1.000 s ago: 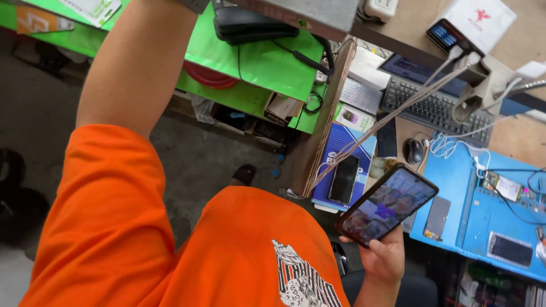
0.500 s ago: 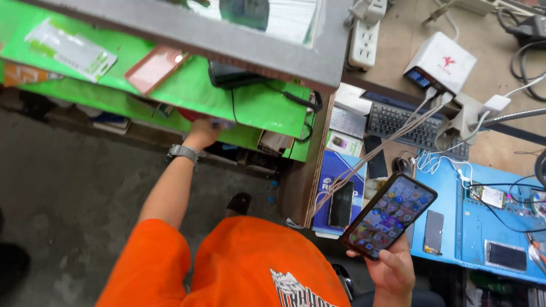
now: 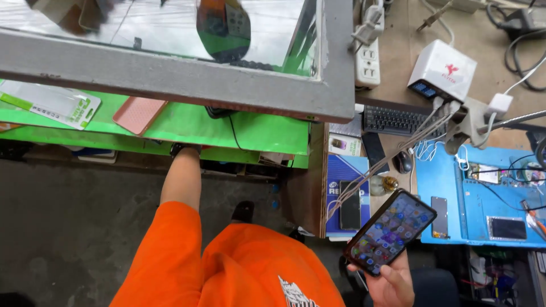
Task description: A person at a mobile repair shop handles prying tools, inspects a customer's phone, takes photos of it, and accepts payment.
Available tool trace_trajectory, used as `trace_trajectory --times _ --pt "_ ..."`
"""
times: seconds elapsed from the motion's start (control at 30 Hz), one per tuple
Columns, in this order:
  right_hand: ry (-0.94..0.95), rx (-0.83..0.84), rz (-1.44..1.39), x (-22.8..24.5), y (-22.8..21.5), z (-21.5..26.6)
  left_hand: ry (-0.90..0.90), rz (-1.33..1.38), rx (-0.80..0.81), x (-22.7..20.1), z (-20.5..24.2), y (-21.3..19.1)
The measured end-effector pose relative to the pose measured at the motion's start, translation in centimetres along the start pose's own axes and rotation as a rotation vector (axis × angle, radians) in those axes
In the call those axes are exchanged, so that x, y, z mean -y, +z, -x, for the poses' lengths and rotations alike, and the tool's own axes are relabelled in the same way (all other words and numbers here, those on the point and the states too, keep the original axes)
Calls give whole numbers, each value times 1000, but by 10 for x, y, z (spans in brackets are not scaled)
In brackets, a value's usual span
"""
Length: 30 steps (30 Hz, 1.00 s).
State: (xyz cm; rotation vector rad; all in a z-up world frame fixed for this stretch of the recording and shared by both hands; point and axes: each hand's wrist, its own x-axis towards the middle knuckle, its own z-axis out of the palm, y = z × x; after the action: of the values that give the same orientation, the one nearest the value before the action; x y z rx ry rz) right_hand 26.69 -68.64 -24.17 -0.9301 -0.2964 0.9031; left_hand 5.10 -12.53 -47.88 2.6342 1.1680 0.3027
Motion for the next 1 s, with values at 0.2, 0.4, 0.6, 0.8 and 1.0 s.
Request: trace_trajectory --times 0.2,0.4,0.6,0.8,1.0 --pt "-70 10 -2 1 18 2 -25 30 50 -24 8 -8" --pt "-104 23 -78 -3 18 6 -52 60 133 -66 62 13" --pt "-101 38 -66 -5 15 1 -132 73 155 -56 100 4" --pt "-66 62 -82 -4 12 -7 -199 94 167 -41 94 -11" --pt "-65 136 -144 -8 1 -14 -245 116 120 -23 85 -5"
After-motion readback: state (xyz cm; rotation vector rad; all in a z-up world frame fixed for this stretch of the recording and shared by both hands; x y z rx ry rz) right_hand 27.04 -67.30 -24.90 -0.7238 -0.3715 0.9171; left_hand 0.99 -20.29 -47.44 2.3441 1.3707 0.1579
